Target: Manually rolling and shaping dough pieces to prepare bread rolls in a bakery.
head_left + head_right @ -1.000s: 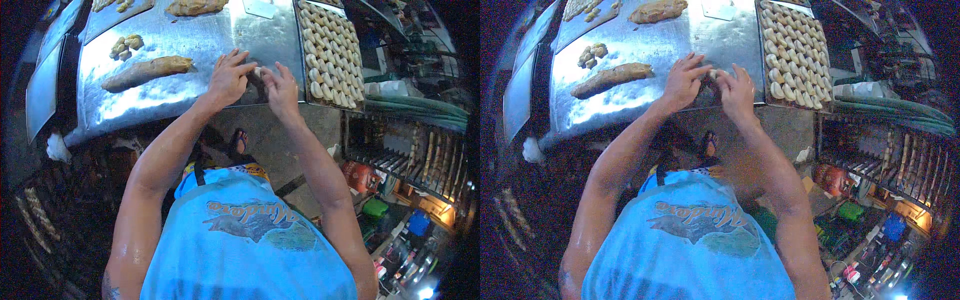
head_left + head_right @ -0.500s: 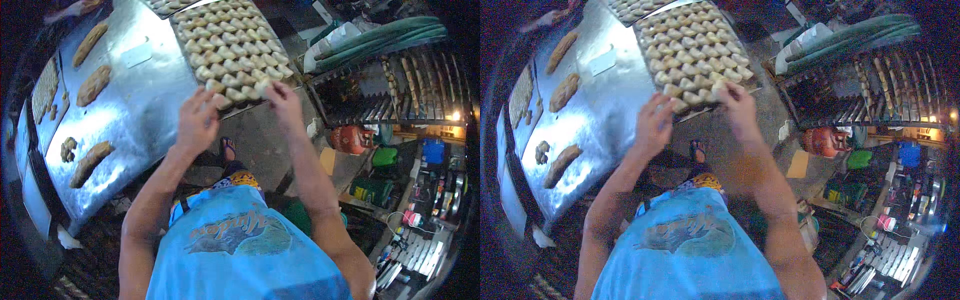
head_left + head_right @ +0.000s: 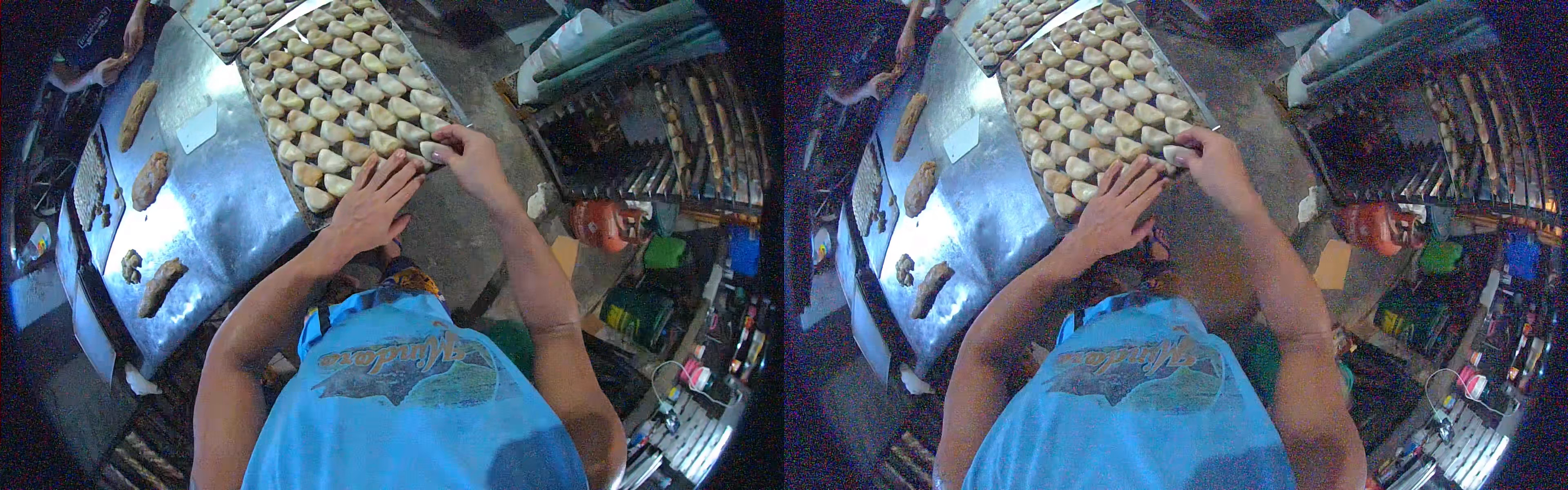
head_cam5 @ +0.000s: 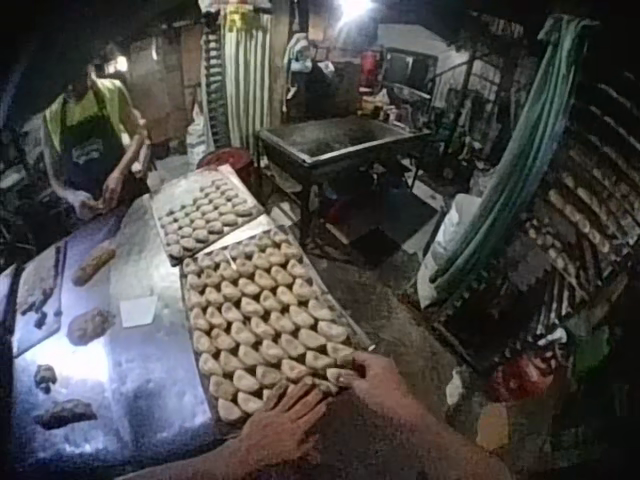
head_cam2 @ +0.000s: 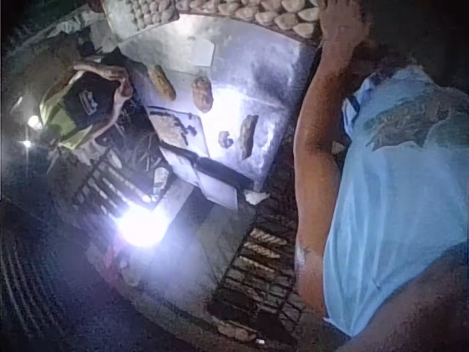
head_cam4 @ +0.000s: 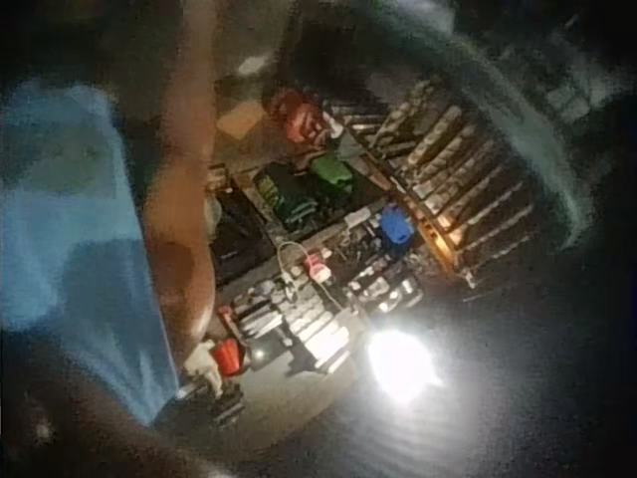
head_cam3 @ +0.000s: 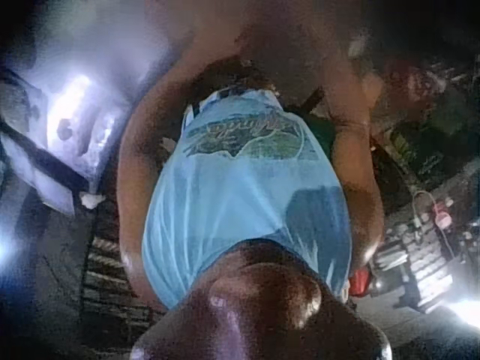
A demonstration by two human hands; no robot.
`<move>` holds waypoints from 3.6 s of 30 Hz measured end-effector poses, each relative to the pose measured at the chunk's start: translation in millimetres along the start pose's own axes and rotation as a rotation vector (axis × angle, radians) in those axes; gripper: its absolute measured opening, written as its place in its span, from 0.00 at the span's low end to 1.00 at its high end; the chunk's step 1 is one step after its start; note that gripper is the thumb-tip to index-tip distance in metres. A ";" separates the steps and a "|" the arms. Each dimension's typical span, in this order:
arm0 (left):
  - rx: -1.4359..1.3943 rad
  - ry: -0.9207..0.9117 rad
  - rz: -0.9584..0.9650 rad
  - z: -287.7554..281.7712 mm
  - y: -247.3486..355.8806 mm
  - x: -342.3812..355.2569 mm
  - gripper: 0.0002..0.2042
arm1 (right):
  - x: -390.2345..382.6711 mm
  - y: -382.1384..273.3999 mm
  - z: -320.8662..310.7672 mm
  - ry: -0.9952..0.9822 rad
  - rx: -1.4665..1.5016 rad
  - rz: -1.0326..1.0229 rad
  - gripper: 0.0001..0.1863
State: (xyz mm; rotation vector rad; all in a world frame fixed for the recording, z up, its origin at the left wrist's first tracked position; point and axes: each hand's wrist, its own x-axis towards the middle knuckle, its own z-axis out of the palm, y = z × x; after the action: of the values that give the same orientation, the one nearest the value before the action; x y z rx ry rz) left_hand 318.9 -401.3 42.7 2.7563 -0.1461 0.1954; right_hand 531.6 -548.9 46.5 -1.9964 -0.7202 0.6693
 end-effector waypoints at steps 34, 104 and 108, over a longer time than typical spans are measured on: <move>-0.296 0.382 -0.144 -99.2 -109.8 -196.9 0.14 | -23.5 -20.9 35.9 0.365 -0.041 0.140 0.24; 0.235 0.540 -0.824 -68.7 -138.7 -275.9 0.20 | -18.1 -153.5 343.3 -0.156 -0.458 -0.700 0.18; 0.293 0.282 -0.777 -62.5 -114.6 -286.5 0.26 | -39.0 -143.1 330.9 -0.042 -0.700 -0.905 0.14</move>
State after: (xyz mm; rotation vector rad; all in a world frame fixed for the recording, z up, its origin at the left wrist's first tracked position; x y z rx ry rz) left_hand 44.1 -250.3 15.0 2.7876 1.0773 0.4039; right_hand 243.6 -329.8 24.4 -1.9218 -1.9039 -0.1186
